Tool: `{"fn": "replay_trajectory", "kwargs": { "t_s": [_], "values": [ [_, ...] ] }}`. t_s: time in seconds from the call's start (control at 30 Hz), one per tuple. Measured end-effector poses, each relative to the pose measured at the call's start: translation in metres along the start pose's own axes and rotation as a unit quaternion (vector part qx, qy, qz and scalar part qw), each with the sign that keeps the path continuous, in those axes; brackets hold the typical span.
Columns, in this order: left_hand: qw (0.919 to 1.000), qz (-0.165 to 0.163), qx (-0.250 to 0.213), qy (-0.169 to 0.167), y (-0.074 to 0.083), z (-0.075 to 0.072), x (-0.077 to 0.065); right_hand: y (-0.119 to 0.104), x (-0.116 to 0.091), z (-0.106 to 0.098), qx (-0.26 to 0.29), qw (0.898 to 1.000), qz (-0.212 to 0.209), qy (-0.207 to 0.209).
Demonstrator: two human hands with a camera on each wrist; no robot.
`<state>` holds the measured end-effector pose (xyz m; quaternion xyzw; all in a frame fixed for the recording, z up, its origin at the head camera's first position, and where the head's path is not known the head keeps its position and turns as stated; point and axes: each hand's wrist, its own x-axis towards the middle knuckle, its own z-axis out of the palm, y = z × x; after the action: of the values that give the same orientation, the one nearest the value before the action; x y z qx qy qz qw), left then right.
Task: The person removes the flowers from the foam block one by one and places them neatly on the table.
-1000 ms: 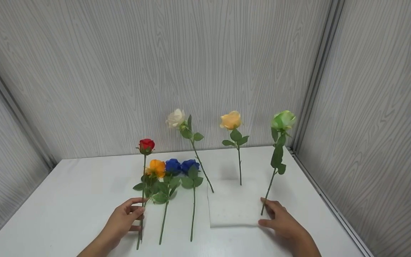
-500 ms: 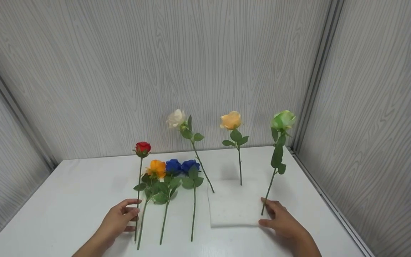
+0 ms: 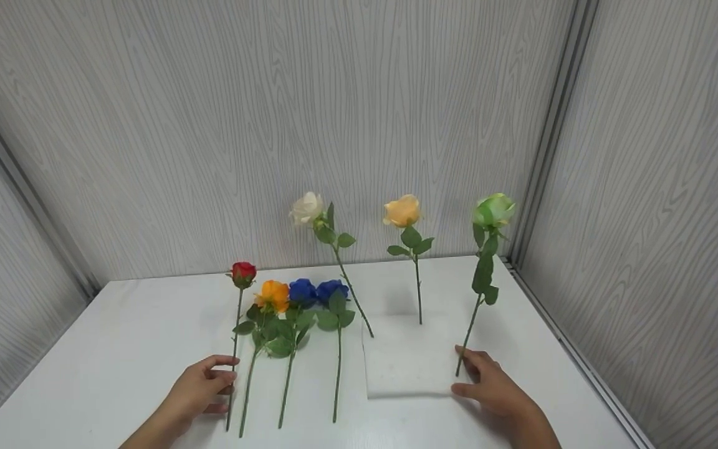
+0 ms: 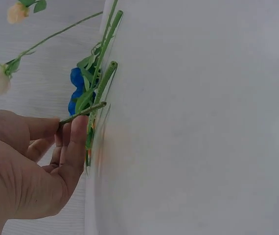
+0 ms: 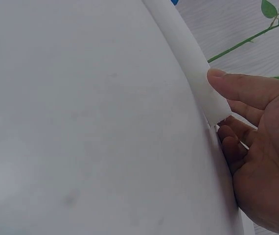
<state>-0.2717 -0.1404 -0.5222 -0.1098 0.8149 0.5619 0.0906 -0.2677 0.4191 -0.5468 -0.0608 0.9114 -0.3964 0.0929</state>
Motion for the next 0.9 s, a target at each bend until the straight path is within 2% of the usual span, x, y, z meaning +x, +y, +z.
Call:
{"fn": "replay_trajectory", "kwargs": {
  "t_s": [0.13,0.63,0.9],
  "values": [
    [1.0000,-0.006,-0.001,-0.003,-0.003,-0.003,0.002,-0.002,0.002,-0.001,-0.003,1.000,0.020,-0.002],
    [0.9997,-0.014,0.017,-0.008,-0.006,-0.011,0.003,-0.001,0.003,0.000,0.002,0.999,0.031,-0.003],
    [0.9997,-0.016,0.017,-0.010,-0.010,-0.013,0.006,-0.001,-0.003,-0.001,0.019,1.000,-0.005,-0.010]
  ]
}}
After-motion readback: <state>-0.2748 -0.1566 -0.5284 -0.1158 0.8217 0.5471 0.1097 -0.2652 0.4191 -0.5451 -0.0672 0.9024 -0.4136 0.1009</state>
